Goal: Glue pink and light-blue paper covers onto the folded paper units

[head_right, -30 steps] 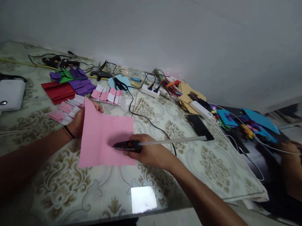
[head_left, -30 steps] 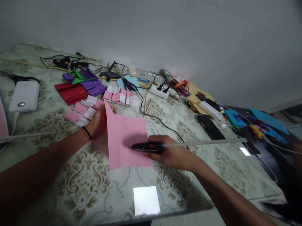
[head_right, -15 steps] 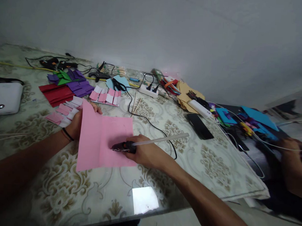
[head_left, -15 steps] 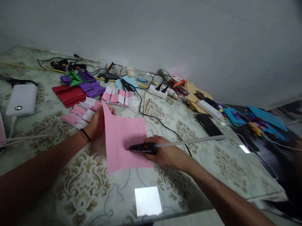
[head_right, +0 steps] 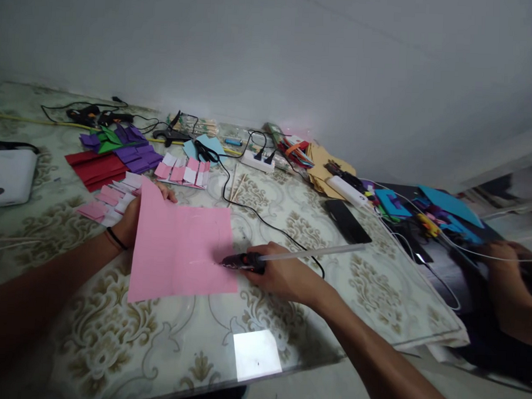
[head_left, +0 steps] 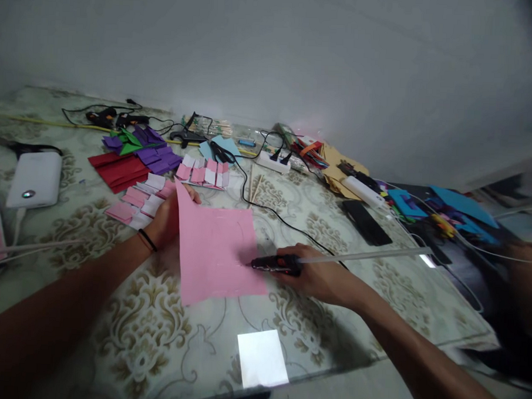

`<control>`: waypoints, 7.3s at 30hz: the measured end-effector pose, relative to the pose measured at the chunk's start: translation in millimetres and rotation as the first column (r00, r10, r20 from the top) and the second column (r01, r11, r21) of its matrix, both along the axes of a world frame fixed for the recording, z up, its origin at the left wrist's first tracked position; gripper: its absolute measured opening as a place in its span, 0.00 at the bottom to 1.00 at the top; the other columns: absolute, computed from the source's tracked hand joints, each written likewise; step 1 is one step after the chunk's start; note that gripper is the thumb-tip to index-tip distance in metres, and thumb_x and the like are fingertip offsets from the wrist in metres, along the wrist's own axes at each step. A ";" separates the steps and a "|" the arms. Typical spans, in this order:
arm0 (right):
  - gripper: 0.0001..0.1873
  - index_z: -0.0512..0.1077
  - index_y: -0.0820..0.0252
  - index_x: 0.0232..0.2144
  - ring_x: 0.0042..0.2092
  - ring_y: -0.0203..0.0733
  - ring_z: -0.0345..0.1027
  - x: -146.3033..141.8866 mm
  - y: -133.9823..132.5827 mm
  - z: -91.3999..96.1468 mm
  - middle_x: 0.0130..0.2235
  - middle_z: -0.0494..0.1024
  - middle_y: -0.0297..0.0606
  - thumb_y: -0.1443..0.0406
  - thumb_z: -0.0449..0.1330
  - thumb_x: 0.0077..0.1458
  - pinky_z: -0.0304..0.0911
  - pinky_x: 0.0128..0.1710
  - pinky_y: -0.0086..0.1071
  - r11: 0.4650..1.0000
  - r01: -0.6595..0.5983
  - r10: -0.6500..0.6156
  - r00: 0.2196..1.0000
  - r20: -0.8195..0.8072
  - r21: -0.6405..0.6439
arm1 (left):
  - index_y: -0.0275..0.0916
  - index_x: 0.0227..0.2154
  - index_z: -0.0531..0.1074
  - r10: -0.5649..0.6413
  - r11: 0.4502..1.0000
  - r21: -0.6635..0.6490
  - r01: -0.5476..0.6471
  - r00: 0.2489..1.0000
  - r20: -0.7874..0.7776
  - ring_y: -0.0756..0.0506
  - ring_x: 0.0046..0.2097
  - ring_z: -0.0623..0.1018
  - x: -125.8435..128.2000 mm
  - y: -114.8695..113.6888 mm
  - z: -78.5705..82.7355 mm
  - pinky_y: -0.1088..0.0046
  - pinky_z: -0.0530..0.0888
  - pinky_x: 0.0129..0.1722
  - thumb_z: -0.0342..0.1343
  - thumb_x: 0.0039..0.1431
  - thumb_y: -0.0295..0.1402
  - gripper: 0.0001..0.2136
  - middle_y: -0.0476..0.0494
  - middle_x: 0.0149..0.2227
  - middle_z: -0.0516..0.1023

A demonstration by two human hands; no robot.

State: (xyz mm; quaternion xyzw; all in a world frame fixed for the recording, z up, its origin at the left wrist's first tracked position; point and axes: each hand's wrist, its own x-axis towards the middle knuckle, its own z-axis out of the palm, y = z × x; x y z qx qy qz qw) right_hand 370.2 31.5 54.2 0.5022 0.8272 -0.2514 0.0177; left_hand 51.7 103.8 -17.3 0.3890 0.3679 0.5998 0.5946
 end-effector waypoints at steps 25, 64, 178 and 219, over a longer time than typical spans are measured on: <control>0.22 0.80 0.57 0.43 0.38 0.46 0.76 32.5 5.8 19.8 0.38 0.82 0.39 0.45 0.62 0.64 0.71 0.38 0.34 0.970 -0.058 0.016 0.985 -0.174 -0.235 | 0.41 0.22 0.67 -0.005 0.999 0.034 0.004 1.000 0.025 0.44 0.34 0.72 2.0 3.7 -3.3 0.67 0.72 0.40 0.57 0.64 0.39 0.15 0.46 0.29 0.72; 0.39 0.47 0.74 0.76 0.80 0.56 0.35 -83.6 -20.6 -81.5 0.78 0.49 0.59 0.54 0.50 0.76 0.45 0.77 0.56 0.867 -0.210 0.330 0.921 -0.207 0.452 | 0.23 0.72 0.61 0.424 0.744 0.266 0.613 -0.126 -0.897 0.33 0.78 0.55 27.1 -52.0 -38.0 0.48 0.57 0.76 0.47 0.69 0.30 0.30 0.23 0.76 0.57; 0.20 0.78 0.59 0.41 0.34 0.37 0.69 -86.3 30.0 -68.7 0.34 0.78 0.35 0.49 0.68 0.60 0.62 0.35 0.32 0.878 0.079 -0.446 0.493 -0.747 -0.472 | 0.38 0.39 0.86 -0.401 0.905 -0.365 0.219 0.726 -0.558 0.44 0.33 0.78 -57.7 -96.4 22.2 0.74 0.71 0.30 0.63 0.64 0.49 0.18 0.44 0.33 0.85; 0.11 0.81 0.58 0.31 0.29 0.35 0.63 -114.6 -6.8 -66.9 0.27 0.77 0.31 0.56 0.71 0.59 0.57 0.30 0.29 0.888 -0.048 -0.331 0.625 -0.707 -0.458 | 0.40 0.27 0.82 -0.448 0.891 -0.374 0.258 0.636 -0.628 0.49 0.29 0.72 -38.3 -104.5 23.0 0.74 0.67 0.30 0.65 0.60 0.44 0.14 0.49 0.26 0.78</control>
